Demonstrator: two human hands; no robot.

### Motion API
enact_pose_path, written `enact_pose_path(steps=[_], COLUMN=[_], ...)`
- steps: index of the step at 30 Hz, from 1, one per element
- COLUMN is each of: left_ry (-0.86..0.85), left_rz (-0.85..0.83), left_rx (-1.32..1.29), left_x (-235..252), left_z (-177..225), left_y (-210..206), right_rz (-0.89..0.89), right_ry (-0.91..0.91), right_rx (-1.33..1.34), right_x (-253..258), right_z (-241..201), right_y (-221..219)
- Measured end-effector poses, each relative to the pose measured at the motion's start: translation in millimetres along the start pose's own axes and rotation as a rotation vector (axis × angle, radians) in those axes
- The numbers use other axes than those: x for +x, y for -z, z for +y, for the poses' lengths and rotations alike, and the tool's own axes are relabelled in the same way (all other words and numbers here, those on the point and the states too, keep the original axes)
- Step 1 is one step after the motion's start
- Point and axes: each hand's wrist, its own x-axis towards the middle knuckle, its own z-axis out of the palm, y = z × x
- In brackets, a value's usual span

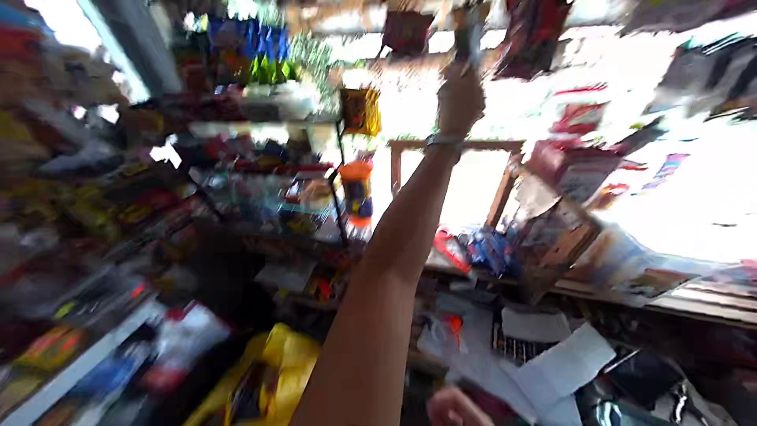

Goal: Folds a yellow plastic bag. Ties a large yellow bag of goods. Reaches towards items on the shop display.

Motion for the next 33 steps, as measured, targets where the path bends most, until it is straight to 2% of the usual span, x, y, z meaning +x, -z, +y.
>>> enact_pose_path(steps=[2,3,5,7,8,11,14,16,17,20,22,24,27,30,33], left_ry=[-0.101,-0.113,0.084,0.248,0.377,0.949,1.402,1.618,1.664,1.619,1.587,1.573,1.548,1.439,1.270], left_rz=[0.011,-0.004,-0.145,-0.231,-0.243,-0.243,-0.134,0.083,0.207,0.530,0.675,0.701,0.617,0.576,0.633], left_rx=[0.143,0.151,0.044,-0.114,-0.121,0.028,0.123,0.132,0.159,0.328,0.405,0.418,0.416,0.424,0.398], left_x=[-74.1,-129.7,-268.4,-393.4,-456.4,-629.2,-753.0,-801.2,-819.4,-877.1,-904.1,-933.0,-978.2,-1016.4,-1053.3], left_z=[-10.1,-16.0,-23.5,-49.7,-66.4,-96.3,-90.3,-84.2,-86.3,-115.6,-146.6,-188.2,-251.1,-314.0,-364.9], left_y=[10.3,17.4,44.5,77.4,91.0,145.0,217.3,268.8,293.8,358.3,397.5,429.0,460.8,486.4,505.0], right_rz=[-0.035,-0.037,-0.033,-0.116,-0.172,-0.275,-0.326,-0.353,-0.381,-0.589,-0.725,-0.839,-1.055,-1.223,-1.258], right_ry=[-0.084,-0.158,-0.356,-0.486,-0.533,-0.662,-0.749,-0.752,-0.729,-0.614,-0.465,-0.282,-0.131,-0.146,-0.127], right_rx=[0.021,0.046,0.102,0.102,0.085,0.053,0.047,0.050,0.041,-0.016,-0.043,-0.046,-0.002,0.047,0.021], right_x=[-10.0,-15.6,-28.4,-50.3,-64.2,-90.4,-94.7,-87.7,-82.4,-73.3,-72.8,-82.8,-118.9,-159.4,-180.7], right_z=[12.7,18.9,29.0,63.3,79.6,104.1,115.6,124.2,130.2,158.8,191.2,236.7,311.8,384.0,437.1], right_y=[-7.8,-14.5,-32.2,-40.5,-43.0,-54.2,-66.4,-84.2,-96.6,-142.1,-189.2,-238.5,-301.8,-338.6,-359.6])
